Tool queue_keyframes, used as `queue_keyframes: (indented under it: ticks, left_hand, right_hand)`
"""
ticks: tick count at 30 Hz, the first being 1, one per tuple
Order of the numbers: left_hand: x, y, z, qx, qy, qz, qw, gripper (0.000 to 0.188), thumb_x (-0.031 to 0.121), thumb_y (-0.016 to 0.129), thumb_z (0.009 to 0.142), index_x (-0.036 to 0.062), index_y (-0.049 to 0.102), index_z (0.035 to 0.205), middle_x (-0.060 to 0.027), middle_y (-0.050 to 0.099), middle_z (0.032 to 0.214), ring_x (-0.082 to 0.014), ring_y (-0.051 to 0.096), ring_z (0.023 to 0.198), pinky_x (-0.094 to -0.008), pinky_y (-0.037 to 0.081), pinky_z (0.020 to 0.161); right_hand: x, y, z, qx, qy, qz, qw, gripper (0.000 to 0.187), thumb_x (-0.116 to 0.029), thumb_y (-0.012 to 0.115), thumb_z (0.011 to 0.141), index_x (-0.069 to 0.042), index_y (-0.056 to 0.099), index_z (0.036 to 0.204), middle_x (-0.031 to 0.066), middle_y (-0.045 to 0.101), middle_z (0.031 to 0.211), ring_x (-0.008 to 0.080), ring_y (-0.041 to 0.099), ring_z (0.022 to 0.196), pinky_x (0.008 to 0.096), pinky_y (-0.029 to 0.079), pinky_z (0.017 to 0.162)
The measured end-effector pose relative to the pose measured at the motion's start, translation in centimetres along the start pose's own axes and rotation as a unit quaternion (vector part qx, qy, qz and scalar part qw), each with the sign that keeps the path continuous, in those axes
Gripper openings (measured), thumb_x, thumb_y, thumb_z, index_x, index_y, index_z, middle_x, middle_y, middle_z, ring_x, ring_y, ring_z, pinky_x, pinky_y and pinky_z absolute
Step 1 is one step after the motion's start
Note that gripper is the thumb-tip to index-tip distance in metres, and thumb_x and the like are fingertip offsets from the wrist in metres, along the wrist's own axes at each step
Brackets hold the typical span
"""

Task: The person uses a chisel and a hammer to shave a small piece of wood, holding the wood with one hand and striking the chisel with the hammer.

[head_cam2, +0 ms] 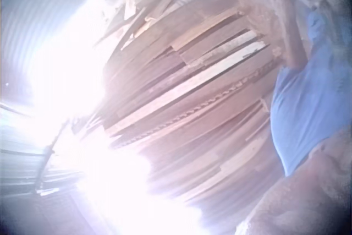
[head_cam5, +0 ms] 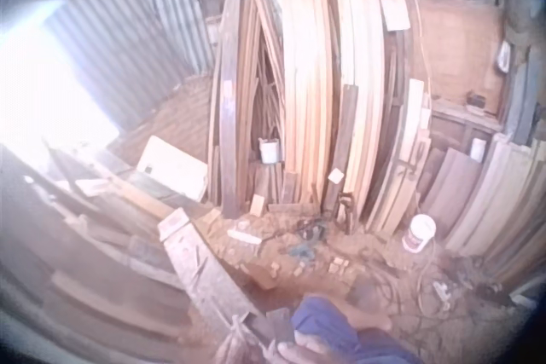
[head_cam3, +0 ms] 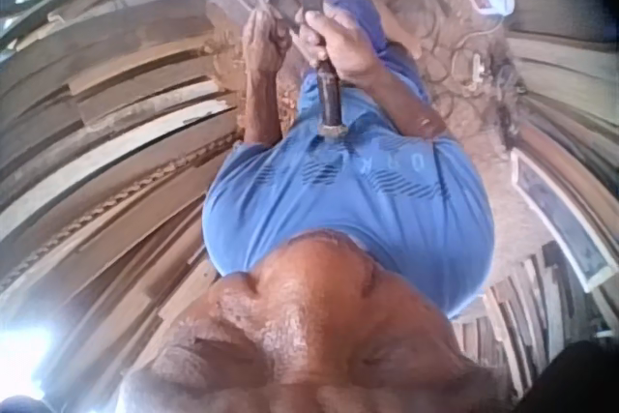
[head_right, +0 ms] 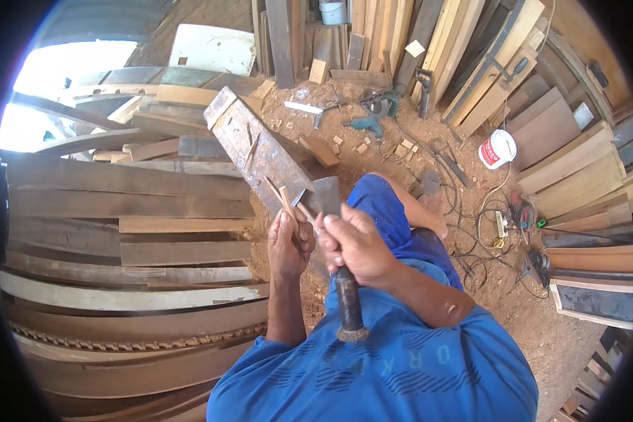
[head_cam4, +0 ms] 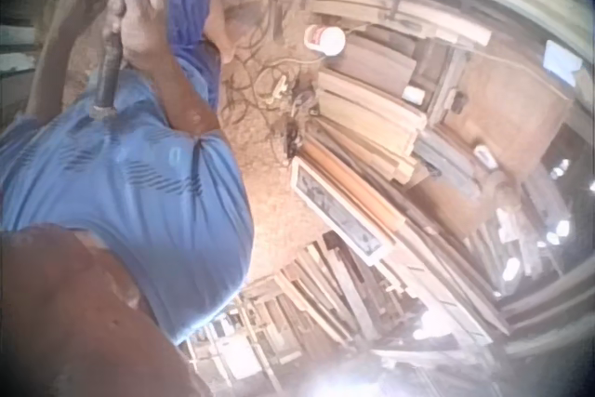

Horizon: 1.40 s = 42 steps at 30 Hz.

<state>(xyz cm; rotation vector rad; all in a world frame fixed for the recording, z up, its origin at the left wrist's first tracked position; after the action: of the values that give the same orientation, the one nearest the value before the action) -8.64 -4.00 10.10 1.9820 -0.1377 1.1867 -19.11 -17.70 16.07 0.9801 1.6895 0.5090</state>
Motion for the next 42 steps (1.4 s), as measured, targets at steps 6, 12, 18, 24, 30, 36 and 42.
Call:
queue_keyframes:
  ticks: [6, 12, 18, 24, 30, 36, 42]
  left_hand:
    - [-0.8, 0.2, 1.0, 0.057, 0.075, 0.194, 0.976, 0.029, 0.019, 0.039, 0.105, 0.002, 0.062, 0.108, -0.0063, 0.06, 0.084, -0.014, 0.058, 0.075, -0.0267, 0.046, 0.066]
    - [-1.4, 2.0, -1.0, 0.049, 0.119, 0.315, 0.941, 0.03, 0.02, 0.039, 0.105, -0.0014, 0.059, 0.099, -0.0102, 0.059, 0.083, -0.0189, 0.055, 0.071, -0.0332, 0.046, 0.063]
    - [-5.7, 2.8, -8.4, -0.049, -0.032, 0.338, 0.939, 0.022, 0.026, 0.053, 0.101, 0.0058, 0.061, 0.095, 0.0031, 0.05, 0.065, -0.0063, 0.045, 0.058, -0.0241, 0.035, 0.052]
    - [-3.5, 2.4, -3.5, -0.008, 0.034, 0.25, 0.968, 0.03, 0.028, 0.048, 0.103, 0.0027, 0.062, 0.108, 0.004, 0.05, 0.073, -0.0033, 0.043, 0.062, -0.0202, 0.035, 0.055]
    - [-3.5, 4.7, -1.6, 0.008, -0.025, 0.181, 0.983, 0.04, 0.036, 0.038, 0.105, 0.0041, 0.062, 0.109, 0.001, 0.051, 0.074, -0.0055, 0.042, 0.059, -0.0215, 0.036, 0.053]
    - [-4.5, 3.1, -1.6, -0.153, -0.171, -0.116, 0.966, 0.034, 0.033, 0.039, 0.105, 0.005, 0.058, 0.101, 0.0019, 0.043, 0.062, -0.006, 0.035, 0.048, -0.0222, 0.03, 0.044]
    - [-3.7, 3.0, 0.0, -0.041, -0.023, 0.096, 0.994, 0.029, 0.027, 0.038, 0.106, 0.0068, 0.057, 0.099, 0.0052, 0.038, 0.059, -0.0034, 0.031, 0.048, -0.0204, 0.026, 0.044]
  right_hand:
    - [1.3, 2.7, -0.9, -0.057, 0.074, -0.006, 0.996, 0.016, -0.024, 0.044, 0.102, -0.008, 0.047, 0.101, -0.0031, 0.04, 0.068, 0.0046, 0.039, 0.048, 0.0258, 0.044, 0.047]
    - [1.2, 1.9, -2.6, -0.044, 0.054, -0.052, 0.996, 0.019, -0.025, 0.045, 0.102, -0.006, 0.047, 0.101, -0.0035, 0.042, 0.065, 0.0048, 0.042, 0.049, 0.0257, 0.044, 0.046]
    - [-4.0, 2.4, -6.3, -0.02, -0.177, -0.113, 0.977, 0.018, -0.021, 0.04, 0.103, -0.005, 0.045, 0.099, -0.0011, 0.039, 0.06, 0.006, 0.036, 0.045, 0.0247, 0.041, 0.044]
    - [-4.0, -2.4, -0.6, 0.092, -0.089, -0.278, 0.952, 0.013, -0.016, 0.053, 0.097, -0.003, 0.051, 0.099, -0.0017, 0.048, 0.064, 0.0056, 0.044, 0.053, 0.0242, 0.042, 0.049]
    - [-3.5, -3.2, 1.0, 0.065, -0.128, -0.386, 0.911, 0.013, -0.015, 0.058, 0.094, -0.002, 0.056, 0.09, -0.0002, 0.055, 0.073, 0.0091, 0.049, 0.068, 0.0285, 0.043, 0.063]
    - [-3.4, -4.0, 1.1, 0.057, -0.162, -0.43, 0.886, 0.013, -0.014, 0.053, 0.096, -0.001, 0.056, 0.096, 0.003, 0.056, 0.075, 0.01, 0.051, 0.062, 0.028, 0.044, 0.059]
    - [-1.3, -3.5, 1.7, 0.121, -0.162, -0.182, 0.962, 0.021, -0.017, 0.042, 0.101, -0.001, 0.049, 0.114, 0.0058, 0.058, 0.08, 0.007, 0.051, 0.054, 0.0214, 0.045, 0.049]
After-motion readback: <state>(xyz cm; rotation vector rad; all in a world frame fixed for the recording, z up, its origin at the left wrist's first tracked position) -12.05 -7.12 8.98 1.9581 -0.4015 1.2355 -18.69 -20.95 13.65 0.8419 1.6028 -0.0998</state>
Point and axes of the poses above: each hand's wrist, its own z-axis towards the middle knuckle, its own y-axis out of the palm, x = y × z, the point moved 1 cm from there along z, towards the middle knuckle
